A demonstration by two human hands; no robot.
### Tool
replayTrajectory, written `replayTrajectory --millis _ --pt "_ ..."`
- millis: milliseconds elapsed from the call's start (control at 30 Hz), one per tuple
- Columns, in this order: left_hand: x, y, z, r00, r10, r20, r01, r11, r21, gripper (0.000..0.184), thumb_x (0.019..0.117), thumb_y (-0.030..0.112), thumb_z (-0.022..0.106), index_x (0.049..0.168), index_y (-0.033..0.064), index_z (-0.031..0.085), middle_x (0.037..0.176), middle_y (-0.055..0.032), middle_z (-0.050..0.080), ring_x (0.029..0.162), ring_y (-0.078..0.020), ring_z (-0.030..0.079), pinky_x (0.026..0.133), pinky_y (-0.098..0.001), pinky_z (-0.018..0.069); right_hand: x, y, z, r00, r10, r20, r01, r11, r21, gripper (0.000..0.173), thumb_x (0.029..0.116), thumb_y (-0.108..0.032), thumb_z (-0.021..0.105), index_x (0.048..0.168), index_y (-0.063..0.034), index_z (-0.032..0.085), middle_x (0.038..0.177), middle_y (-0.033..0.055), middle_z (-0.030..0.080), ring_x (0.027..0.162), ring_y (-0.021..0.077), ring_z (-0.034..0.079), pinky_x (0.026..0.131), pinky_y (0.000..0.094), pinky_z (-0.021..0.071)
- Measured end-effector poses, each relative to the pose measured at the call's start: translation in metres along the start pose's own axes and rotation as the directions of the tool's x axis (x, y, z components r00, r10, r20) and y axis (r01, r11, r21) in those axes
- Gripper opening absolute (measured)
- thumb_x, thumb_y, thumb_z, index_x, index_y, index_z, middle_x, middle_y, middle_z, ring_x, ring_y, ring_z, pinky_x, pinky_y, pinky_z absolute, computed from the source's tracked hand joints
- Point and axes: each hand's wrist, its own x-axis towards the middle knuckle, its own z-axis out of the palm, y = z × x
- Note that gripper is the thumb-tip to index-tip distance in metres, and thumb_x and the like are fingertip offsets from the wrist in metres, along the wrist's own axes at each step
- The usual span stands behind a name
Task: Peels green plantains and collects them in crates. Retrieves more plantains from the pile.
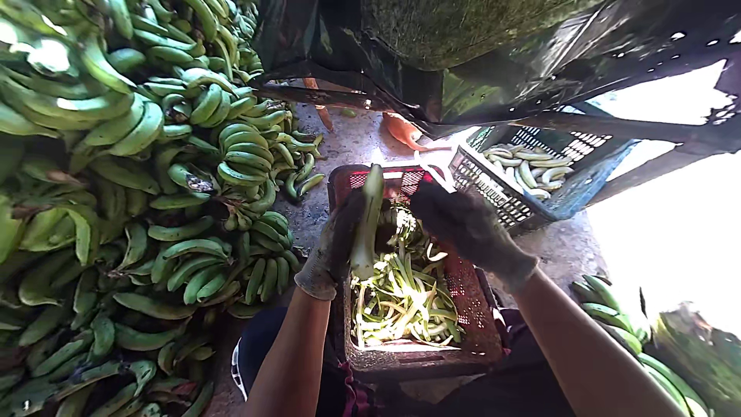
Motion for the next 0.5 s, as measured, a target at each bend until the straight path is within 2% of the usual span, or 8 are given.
replayTrajectory --millis 67,167,233,300,367,400,433,500 --pt "0.001 -0.003 -0.006 0.982 0.175 -0.067 -0.169 0.983 0.077 0.048 0.1026 0.05 0.049 0.142 0.0216 0.049 0.106 -0.0075 0.069 0.081 -0.0165 0.069 0.066 -0.0316 0.0599 -0.011 -0.008 0.016 0.985 -0.062 0.163 0.06 0.998 0.017 0.052 0.0981 -0.041 0.064 0.148 -0.0303 0.056 0.121 0.0022 0.07 0.109 0.0139 0.067 0.096 0.0415 0.0562" --pt "0.003 -0.006 -0.005 0.909 0.354 -0.22 -0.316 0.93 0.189 0.064 0.0977 0.064 0.051 0.152 0.0332 0.037 0.123 -0.0019 0.066 0.093 -0.0161 0.069 0.068 -0.0334 0.0605 -0.022 -0.018 0.027 0.967 -0.128 0.221 0.135 0.991 -0.015 0.055 0.0957 -0.053 0.06 0.148 -0.0368 0.055 0.11 0.0024 0.07 0.096 0.0115 0.066 0.083 0.0363 0.0571" --pt "0.004 -0.007 -0.002 0.885 0.397 -0.242 -0.351 0.912 0.211 0.074 0.0931 0.071 0.052 0.155 0.0361 0.031 0.127 -0.0007 0.065 0.093 -0.016 0.069 0.066 -0.0323 0.0597 -0.018 -0.014 0.026 0.964 -0.169 0.204 0.193 0.976 -0.105 0.053 0.096 -0.054 0.058 0.147 -0.0371 0.056 0.109 0.0033 0.069 0.095 0.0143 0.066 0.079 0.0396 0.0572" --pt "-0.002 -0.007 0.008 0.909 0.368 -0.196 -0.327 0.921 0.214 0.062 0.0983 0.063 0.051 0.152 0.0345 0.036 0.119 0.0017 0.066 0.087 -0.0103 0.067 0.064 -0.0272 0.0574 -0.007 -0.006 0.02 0.966 -0.234 0.112 0.251 0.949 -0.188 0.039 0.091 -0.046 0.066 0.121 -0.0241 0.075 0.109 0.0078 0.071 0.096 0.022 0.069 0.078 0.0466 0.0578" --pt "-0.011 -0.003 0.023 0.958 0.251 -0.14 -0.206 0.939 0.275 0.044 0.107 0.043 0.043 0.149 0.0283 0.044 0.107 0.0016 0.067 0.081 -0.0069 0.065 0.065 -0.0242 0.057 0.01 0.003 0.008 0.959 -0.281 -0.045 0.256 0.919 -0.302 0.03 0.0841 -0.04 0.073 0.103 -0.0176 0.079 0.11 0.013 0.072 0.097 0.0302 0.07 0.079 0.0542 0.0575" --pt "-0.013 -0.001 0.026 0.98 0.171 -0.106 -0.131 0.944 0.304 0.043 0.1081 0.04 0.041 0.149 0.0273 0.045 0.104 0.0009 0.067 0.08 -0.0066 0.066 0.066 -0.0238 0.0581 0.017 0.008 -0.002 0.958 -0.263 -0.117 0.208 0.913 -0.351 0.033 0.0842 -0.04 0.074 0.108 -0.0181 0.078 0.113 0.0155 0.071 0.1 0.034 0.07 0.08 0.0578 0.0564" --pt "-0.013 -0.002 0.026 0.992 0.097 -0.076 -0.068 0.943 0.325 0.043 0.1084 0.039 0.04 0.15 0.0272 0.046 0.104 -0.002 0.068 0.08 -0.0097 0.067 0.067 -0.0267 0.059 0.023 0.012 -0.011 0.961 -0.218 -0.168 0.138 0.911 -0.388 0.044 0.0883 -0.046 0.07 0.126 -0.0231 0.073 0.117 0.0163 0.07 0.104 0.0353 0.068 0.083 0.059 0.055" --pt "-0.013 -0.005 0.022 0.999 0.01 -0.045 0.005 0.949 0.316 0.046 0.108 0.038 0.041 0.153 0.028 0.044 0.109 -0.0046 0.068 0.083 -0.0137 0.068 0.069 -0.0303 0.0592 0.028 0.013 -0.023 0.975 -0.107 -0.196 0.03 0.933 -0.358 0.062 0.0952 -0.051 0.061 0.152 -0.0287 0.051 0.126 0.0164 0.067 0.112 0.0349 0.065 0.093 0.0603 0.0505"
